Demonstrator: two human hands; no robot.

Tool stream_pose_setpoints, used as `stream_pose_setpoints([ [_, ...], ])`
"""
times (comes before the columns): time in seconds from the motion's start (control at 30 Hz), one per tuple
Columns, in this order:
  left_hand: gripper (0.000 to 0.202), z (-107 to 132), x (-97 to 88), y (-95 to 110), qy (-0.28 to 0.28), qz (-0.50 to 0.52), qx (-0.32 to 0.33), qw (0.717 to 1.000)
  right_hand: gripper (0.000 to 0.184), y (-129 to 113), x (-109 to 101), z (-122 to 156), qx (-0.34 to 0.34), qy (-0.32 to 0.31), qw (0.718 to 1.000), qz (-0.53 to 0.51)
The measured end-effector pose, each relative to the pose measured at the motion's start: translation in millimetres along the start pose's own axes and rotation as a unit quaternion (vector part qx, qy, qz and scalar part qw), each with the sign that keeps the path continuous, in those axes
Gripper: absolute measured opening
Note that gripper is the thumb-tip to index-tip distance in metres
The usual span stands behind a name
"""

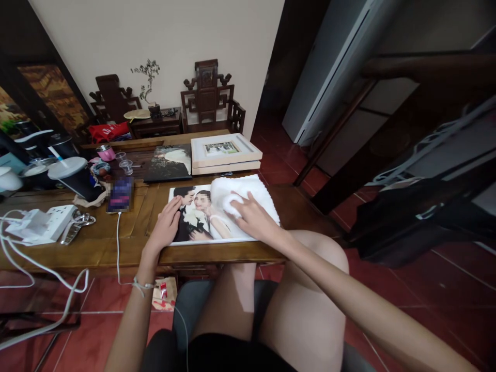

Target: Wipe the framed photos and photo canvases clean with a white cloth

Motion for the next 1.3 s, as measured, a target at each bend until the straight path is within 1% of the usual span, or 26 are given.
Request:
stream_pose_setpoints([
  [0.07, 0.045, 0.2, -4.8, 5.1, 0.023, 0.01, 0.01, 1.0, 0.031, -12.2, 3.7, -16.4, 0.008, 0.0, 1.0, 0.013],
  [0.1, 0.045, 0.7, -10.1, 7.6, 0.049, 0.017, 0.015, 0.999, 0.032, -24.6, 6.5, -21.7, -0.003, -0.005, 1.0, 0.011],
  [0.17, 0.046, 3.7, -23.8, 9.4, 0.119, 0.045, 0.014, 0.992, 0.036, -57.4, 14.2, -24.3, -0.053, -0.026, 0.998, -0.001],
  [0.23, 0.049, 8.0, -34.8, 5.8, 0.179, 0.089, -0.002, 0.98, 0.04, -91.3, 22.1, -15.6, -0.127, -0.06, 0.99, -0.017],
  [0.27, 0.051, 9.3, -37.3, 3.6, 0.194, 0.111, -0.01, 0.975, 0.041, -105.0, 24.7, -7.6, -0.166, -0.077, 0.983, -0.024],
  [0.33, 0.055, 9.6, -37.2, 1.9, 0.196, 0.129, -0.017, 0.972, 0.04, -121.3, 23.7, 12.2, -0.23, -0.098, 0.967, -0.042],
  [0.4, 0.057, 7.3, -31.7, 3.9, 0.168, 0.111, -0.015, 0.979, 0.038, -120.7, 13.6, 30.5, -0.256, -0.098, 0.959, -0.066],
  [0.43, 0.057, 5.7, -27.2, 5.1, 0.146, 0.097, -0.014, 0.984, 0.036, -114.7, 7.2, 37.4, -0.25, -0.096, 0.96, -0.078],
  [0.5, 0.056, 3.0, -17.1, 7.1, 0.098, 0.07, -0.013, 0.993, 0.034, -94.5, -4.2, 46.6, -0.21, -0.096, 0.969, -0.093],
  [0.57, 0.053, 1.2, -9.5, 9.9, 0.058, 0.051, 0.0, 0.997, 0.032, -68.5, -10.5, 50.6, -0.15, -0.099, 0.979, -0.092],
  [0.63, 0.051, 0.1, -5.9, 13.2, 0.035, 0.034, 0.023, 0.999, 0.03, -41.3, -13.6, 50.0, -0.092, -0.084, 0.989, -0.082],
  [0.7, 0.05, -0.3, -5.4, 14.6, 0.026, 0.023, 0.036, 0.999, 0.029, -18.1, -13.8, 44.6, -0.053, -0.054, 0.995, -0.067],
  [0.77, 0.048, -0.3, -6.6, 14.4, 0.029, 0.018, 0.037, 0.999, 0.029, -2.1, -12.1, 33.9, -0.025, -0.018, 0.998, -0.061],
  [0.8, 0.047, -0.3, -7.5, 14.4, 0.032, 0.017, 0.036, 0.999, 0.03, 2.3, -11.2, 26.6, -0.014, 0.0, 0.998, -0.062],
  [0.87, 0.045, -0.1, -9.5, 14.6, 0.043, 0.017, 0.035, 0.998, 0.03, 2.0, -8.9, 8.1, 0.0, 0.028, 0.997, -0.069],
  [0.93, 0.045, 0.1, -12.0, 15.1, 0.056, 0.018, 0.034, 0.998, 0.032, -10.3, -6.1, -15.4, -0.001, 0.041, 0.996, -0.076],
  [1.07, 0.044, 0.5, -14.9, 15.6, 0.07, 0.016, 0.037, 0.997, 0.029, -54.3, 0.2, -69.3, -0.035, 0.035, 0.994, -0.096],
  [1.13, 0.042, 0.8, -16.0, 15.0, 0.075, 0.014, 0.034, 0.997, 0.028, -73.9, 3.8, -91.2, -0.057, 0.027, 0.992, -0.107],
  [1.2, 0.041, 1.3, -17.0, 14.4, 0.079, 0.012, 0.029, 0.996, 0.029, -84.6, 8.0, -103.7, -0.076, 0.02, 0.99, -0.115],
  [1.23, 0.041, 1.6, -17.3, 14.3, 0.081, 0.012, 0.026, 0.996, 0.029, -85.3, 10.2, -106.0, -0.081, 0.017, 0.99, -0.117],
  [1.3, 0.041, 1.9, -17.5, 14.7, 0.082, 0.011, 0.023, 0.996, 0.028, -76.2, 13.8, -103.8, -0.082, 0.012, 0.99, -0.117],
])
Point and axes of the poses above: each hand's wrist, its own z-axis away from the middle knuckle, its own x-axis out of the palm, y = z × x, the point moved 9 cm from there along -z, towards the middle knuckle, and after that the axes turned 7 degrees about x, right-handed, at the moved point
